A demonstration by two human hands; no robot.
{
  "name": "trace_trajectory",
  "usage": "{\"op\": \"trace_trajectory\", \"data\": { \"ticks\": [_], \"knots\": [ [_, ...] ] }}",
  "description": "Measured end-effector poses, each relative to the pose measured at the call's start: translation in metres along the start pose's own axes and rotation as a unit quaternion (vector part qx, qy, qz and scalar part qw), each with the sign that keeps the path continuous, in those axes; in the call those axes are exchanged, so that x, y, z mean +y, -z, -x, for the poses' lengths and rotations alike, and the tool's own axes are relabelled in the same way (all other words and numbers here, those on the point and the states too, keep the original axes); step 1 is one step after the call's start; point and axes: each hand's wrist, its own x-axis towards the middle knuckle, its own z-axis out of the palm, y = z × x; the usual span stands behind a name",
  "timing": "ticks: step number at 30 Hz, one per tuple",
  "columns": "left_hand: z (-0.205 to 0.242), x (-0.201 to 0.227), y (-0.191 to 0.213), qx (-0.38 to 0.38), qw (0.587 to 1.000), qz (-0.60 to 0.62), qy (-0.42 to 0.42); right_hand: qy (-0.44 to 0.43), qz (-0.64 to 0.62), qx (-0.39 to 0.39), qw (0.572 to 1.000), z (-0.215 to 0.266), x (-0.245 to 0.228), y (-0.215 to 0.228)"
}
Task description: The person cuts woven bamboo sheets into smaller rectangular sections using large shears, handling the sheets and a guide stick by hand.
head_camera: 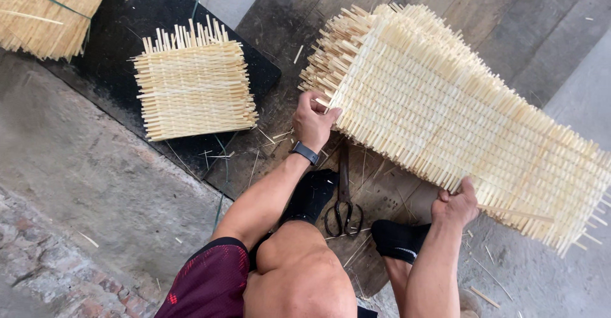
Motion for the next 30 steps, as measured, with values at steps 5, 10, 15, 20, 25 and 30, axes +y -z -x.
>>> {"op": "trace_trajectory", "data": {
  "ticks": [5, 10, 15, 20, 25, 30],
  "knots": [
    [0.002, 0.009, -0.002, -0.015, 0.999, 0.036, 0.019, -0.008, 0.025, 0.054, 0.998, 0.018, -0.009, -0.016],
    [-0.006, 0.015, -0.001, -0.051, 0.981, 0.163, 0.091, -0.016, 0.063, 0.098, 0.993, 0.011, -0.009, -0.016],
    [0.002, 0.026, 0.0, -0.039, 0.985, 0.14, 0.089, -0.023, 0.042, 0.078, 0.996, -0.007, -0.004, -0.006],
    [0.004, 0.021, -0.008, -0.116, 0.993, -0.01, 0.024, -0.048, 0.026, 0.066, 0.996, -0.016, -0.002, -0.003],
    [0.004, 0.03, -0.014, -0.085, 0.994, 0.075, 0.005, -0.007, 0.063, 0.074, 0.995, 0.0, -0.009, -0.011],
    [0.023, 0.071, -0.002, -0.176, 0.94, 0.292, -0.009, -0.049, 0.187, 0.034, 0.981, 0.026, -0.021, 0.014]
  ]
}}
